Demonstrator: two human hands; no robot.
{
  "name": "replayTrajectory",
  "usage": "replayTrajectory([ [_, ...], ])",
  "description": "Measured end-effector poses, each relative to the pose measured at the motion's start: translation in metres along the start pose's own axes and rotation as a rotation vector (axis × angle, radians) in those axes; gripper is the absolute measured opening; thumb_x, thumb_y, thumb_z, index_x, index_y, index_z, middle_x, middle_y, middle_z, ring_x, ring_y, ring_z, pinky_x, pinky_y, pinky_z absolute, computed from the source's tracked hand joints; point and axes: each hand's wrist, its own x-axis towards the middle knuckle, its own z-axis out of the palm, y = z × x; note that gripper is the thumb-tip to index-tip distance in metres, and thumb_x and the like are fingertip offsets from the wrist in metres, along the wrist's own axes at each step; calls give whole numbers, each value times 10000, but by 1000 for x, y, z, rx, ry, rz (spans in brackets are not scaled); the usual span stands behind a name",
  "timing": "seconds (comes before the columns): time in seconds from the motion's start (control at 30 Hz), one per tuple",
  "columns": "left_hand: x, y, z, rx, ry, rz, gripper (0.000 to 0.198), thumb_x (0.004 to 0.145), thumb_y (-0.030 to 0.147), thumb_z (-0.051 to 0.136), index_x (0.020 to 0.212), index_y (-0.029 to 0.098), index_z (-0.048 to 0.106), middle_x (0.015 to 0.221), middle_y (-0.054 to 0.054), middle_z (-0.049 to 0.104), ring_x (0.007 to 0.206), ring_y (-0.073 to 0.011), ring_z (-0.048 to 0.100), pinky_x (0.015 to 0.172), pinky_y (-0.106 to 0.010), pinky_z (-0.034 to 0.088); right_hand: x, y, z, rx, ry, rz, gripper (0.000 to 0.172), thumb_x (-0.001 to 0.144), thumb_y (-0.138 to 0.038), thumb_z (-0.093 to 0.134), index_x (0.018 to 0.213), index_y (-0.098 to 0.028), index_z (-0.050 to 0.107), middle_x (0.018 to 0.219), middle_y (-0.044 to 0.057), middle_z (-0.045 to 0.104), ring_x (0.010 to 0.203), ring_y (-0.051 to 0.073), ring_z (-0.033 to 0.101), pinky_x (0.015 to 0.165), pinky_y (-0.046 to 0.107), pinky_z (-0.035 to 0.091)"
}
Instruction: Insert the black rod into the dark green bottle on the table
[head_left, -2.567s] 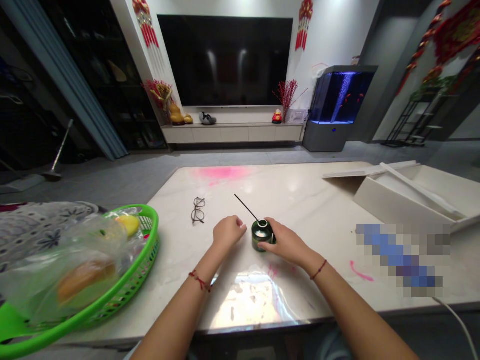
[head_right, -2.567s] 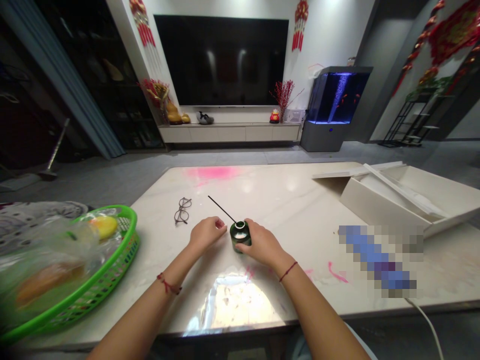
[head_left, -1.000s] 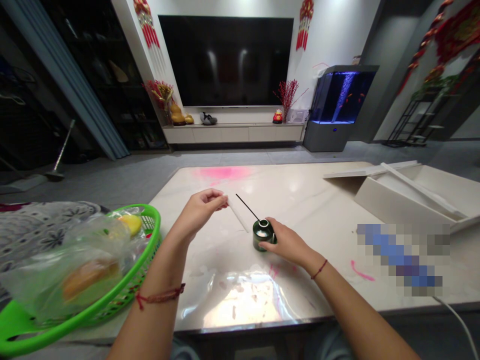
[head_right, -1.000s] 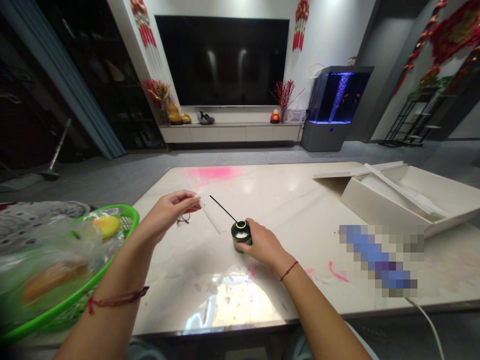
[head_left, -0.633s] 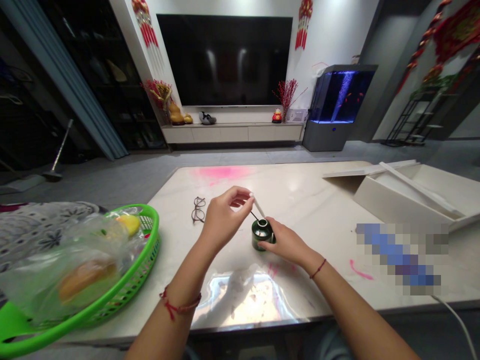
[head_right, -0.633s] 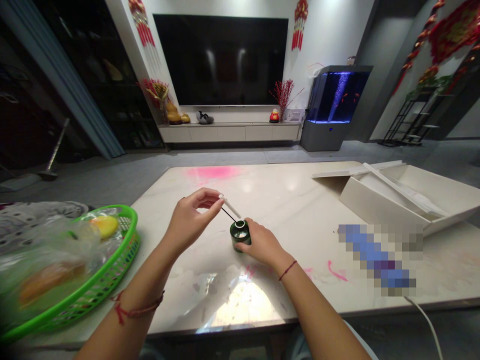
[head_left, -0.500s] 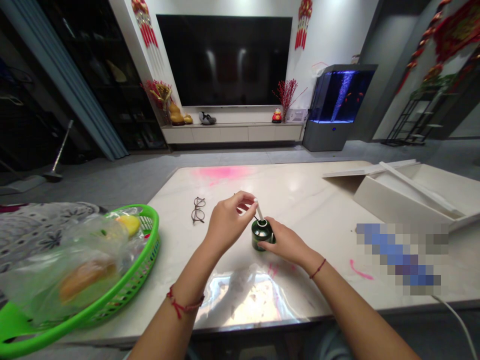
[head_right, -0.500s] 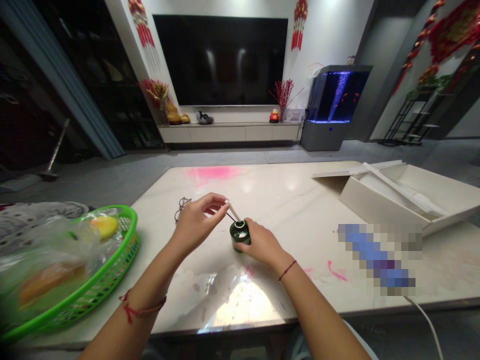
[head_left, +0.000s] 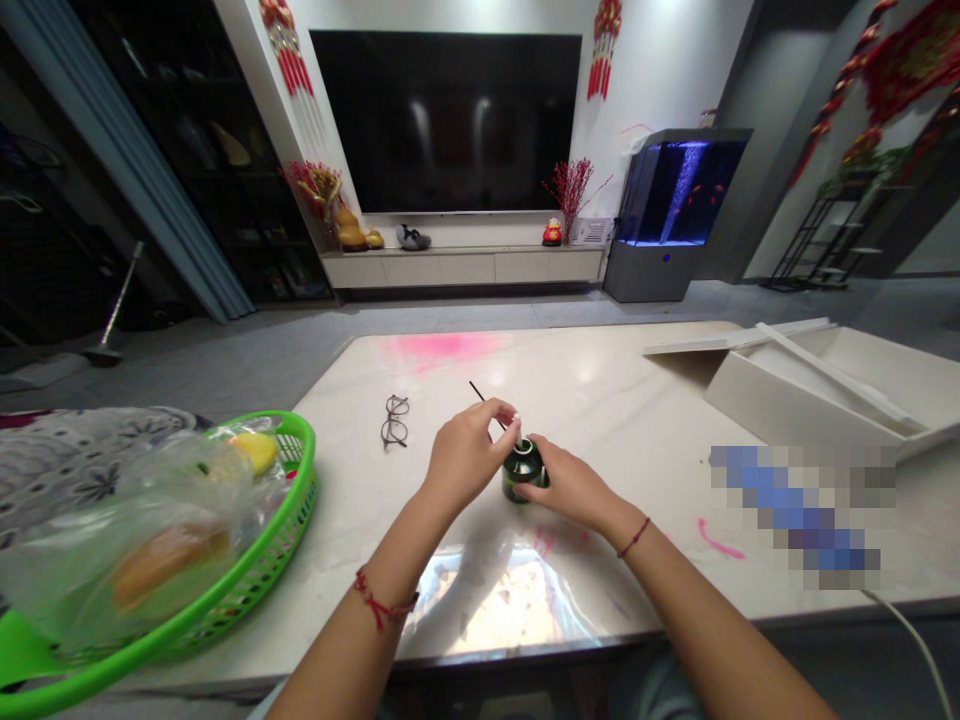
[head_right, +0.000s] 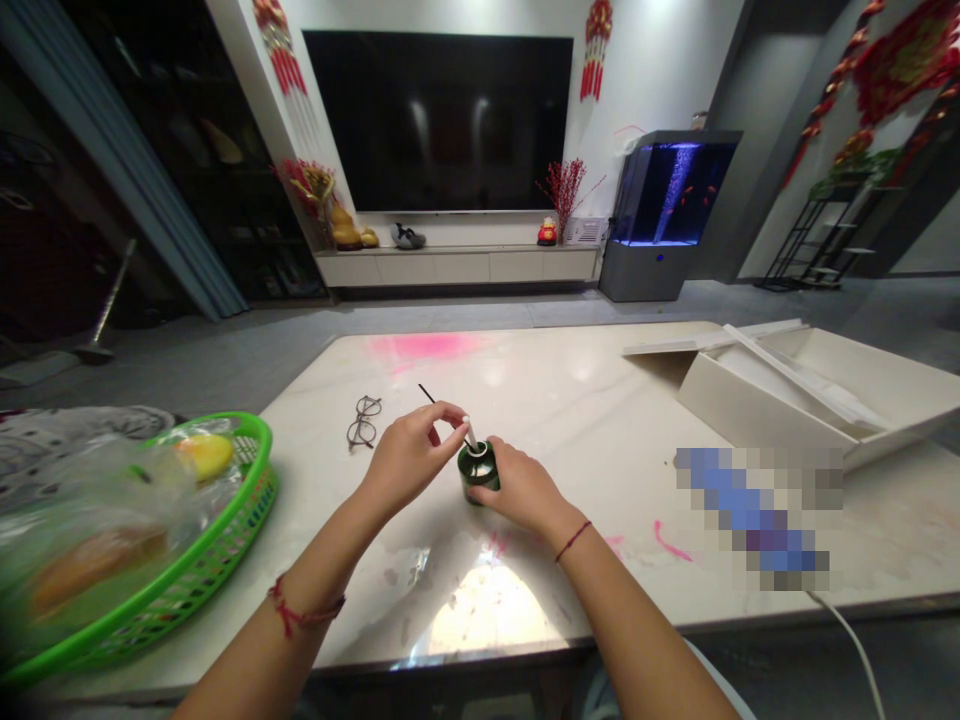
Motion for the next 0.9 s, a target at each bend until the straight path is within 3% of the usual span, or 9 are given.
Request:
replayTrajectory([
  [0.3, -2, 4, 9, 191, -83, -64, 200, 815, 352, 452, 930, 256, 584, 727, 42, 651, 679, -130, 590, 558, -223, 354, 0, 0, 0, 3, -2, 1, 517, 695, -326, 619, 1155, -201, 420, 978, 84, 599, 862, 225, 564, 661, 276, 365],
  [0.5, -2, 5, 12, 285, -145, -106, 250, 838, 383, 403, 968, 260, 578, 740, 22, 673, 679, -147, 605, 554, -231, 344, -1, -1, -1, 12, -3, 4, 509, 696, -330, 626, 1146, -203, 426, 972, 82, 603, 853, 219, 567, 653, 272, 364],
  [0.9, -2, 3, 16, 403, -198, -54, 289, 858, 384, 353, 983, 254, 578, 832, -18, 677, 746, -165, 615, 591, -244, 373, -1, -3, -1, -4, -1, 13, 487, 690, -306, 632, 1123, -200, 436, 979, 83, 604, 860, 216, 567, 656, 266, 359],
])
